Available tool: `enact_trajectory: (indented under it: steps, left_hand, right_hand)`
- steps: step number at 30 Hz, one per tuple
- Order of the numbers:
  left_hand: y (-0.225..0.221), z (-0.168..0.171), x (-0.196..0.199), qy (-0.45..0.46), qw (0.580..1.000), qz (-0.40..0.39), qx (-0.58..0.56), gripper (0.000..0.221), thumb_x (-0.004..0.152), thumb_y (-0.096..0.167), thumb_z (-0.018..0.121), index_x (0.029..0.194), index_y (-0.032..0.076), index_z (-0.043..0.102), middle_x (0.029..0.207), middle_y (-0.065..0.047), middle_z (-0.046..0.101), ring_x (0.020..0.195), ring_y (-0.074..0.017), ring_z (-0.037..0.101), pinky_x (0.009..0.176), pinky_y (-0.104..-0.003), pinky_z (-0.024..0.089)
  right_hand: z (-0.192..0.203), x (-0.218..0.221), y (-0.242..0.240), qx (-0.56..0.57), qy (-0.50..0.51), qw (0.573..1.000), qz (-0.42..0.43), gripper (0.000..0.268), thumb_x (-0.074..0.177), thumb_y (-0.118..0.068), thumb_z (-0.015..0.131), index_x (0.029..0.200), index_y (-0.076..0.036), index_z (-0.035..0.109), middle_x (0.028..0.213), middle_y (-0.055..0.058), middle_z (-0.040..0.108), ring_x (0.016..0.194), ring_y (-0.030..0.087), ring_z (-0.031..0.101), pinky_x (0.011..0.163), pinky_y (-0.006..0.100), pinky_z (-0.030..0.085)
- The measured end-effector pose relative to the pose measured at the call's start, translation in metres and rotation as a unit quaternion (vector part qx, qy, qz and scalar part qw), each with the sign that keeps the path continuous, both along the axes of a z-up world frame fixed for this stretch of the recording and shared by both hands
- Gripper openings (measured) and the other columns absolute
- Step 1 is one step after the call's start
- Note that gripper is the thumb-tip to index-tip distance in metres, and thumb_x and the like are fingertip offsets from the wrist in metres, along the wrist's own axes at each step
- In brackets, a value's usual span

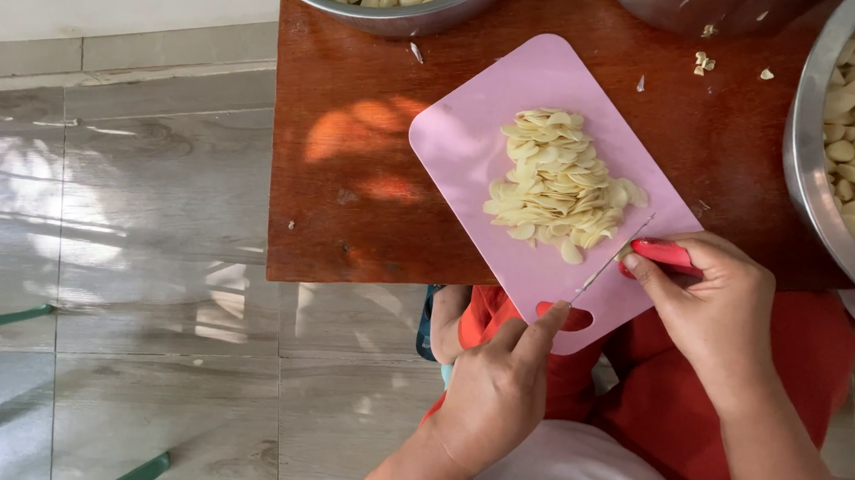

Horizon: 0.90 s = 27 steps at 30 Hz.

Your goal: Slicing peeled garlic cloves into thin slices using a small knife on a cutting board.

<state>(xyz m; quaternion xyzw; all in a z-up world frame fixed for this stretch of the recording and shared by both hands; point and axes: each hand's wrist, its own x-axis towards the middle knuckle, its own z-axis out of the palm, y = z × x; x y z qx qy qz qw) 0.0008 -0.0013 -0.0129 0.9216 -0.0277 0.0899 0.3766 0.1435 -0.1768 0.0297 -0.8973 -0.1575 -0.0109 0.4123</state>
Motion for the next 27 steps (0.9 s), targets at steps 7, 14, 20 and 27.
enact_trajectory:
  steps: [7,14,20,27]
  left_hand:
    - [0.001,-0.001,0.006,-0.05,0.999,0.006,0.0,0.054,0.092,-0.008,0.052,0.144,0.003,0.061,0.084,-0.009,0.063,0.061,-0.0209,0.062,0.067,-0.031,0.056]
    - [-0.006,-0.006,0.014,-0.038,0.999,0.004,0.012,0.058,0.09,-0.009,0.05,0.145,0.004,0.061,0.084,-0.009,0.062,0.059,-0.0225,0.061,0.047,-0.036,0.052]
    - [0.001,0.006,0.005,-0.053,0.997,0.007,0.057,0.056,0.089,-0.007,0.05,0.144,0.004,0.06,0.091,-0.006,0.061,0.057,-0.0275,0.056,0.071,-0.055,0.045]
    - [-0.001,0.0,0.012,-0.129,0.975,0.069,0.165,0.06,0.078,-0.007,0.055,0.133,0.008,0.074,0.072,0.002,0.041,0.056,-0.0169,0.036,0.069,-0.039,0.044]
  right_hand:
    - [-0.004,0.001,-0.002,0.006,-0.012,1.0,0.006,0.01,0.095,-0.001,0.087,0.1,0.002,0.079,0.098,0.012,0.077,0.092,0.019,0.071,0.083,0.03,0.058]
    - [-0.004,0.0,-0.001,0.008,-0.004,1.0,-0.004,0.012,0.094,-0.004,0.087,0.101,0.002,0.08,0.098,0.011,0.077,0.091,0.018,0.071,0.08,0.029,0.057]
    - [0.002,-0.001,0.0,0.024,0.02,0.999,-0.018,0.012,0.093,-0.003,0.087,0.101,0.002,0.08,0.096,0.011,0.078,0.091,0.016,0.073,0.081,0.028,0.059]
    - [0.005,-0.002,0.004,0.036,0.03,0.999,-0.01,0.011,0.095,-0.002,0.085,0.102,0.003,0.079,0.095,0.012,0.078,0.09,0.017,0.073,0.082,0.028,0.06]
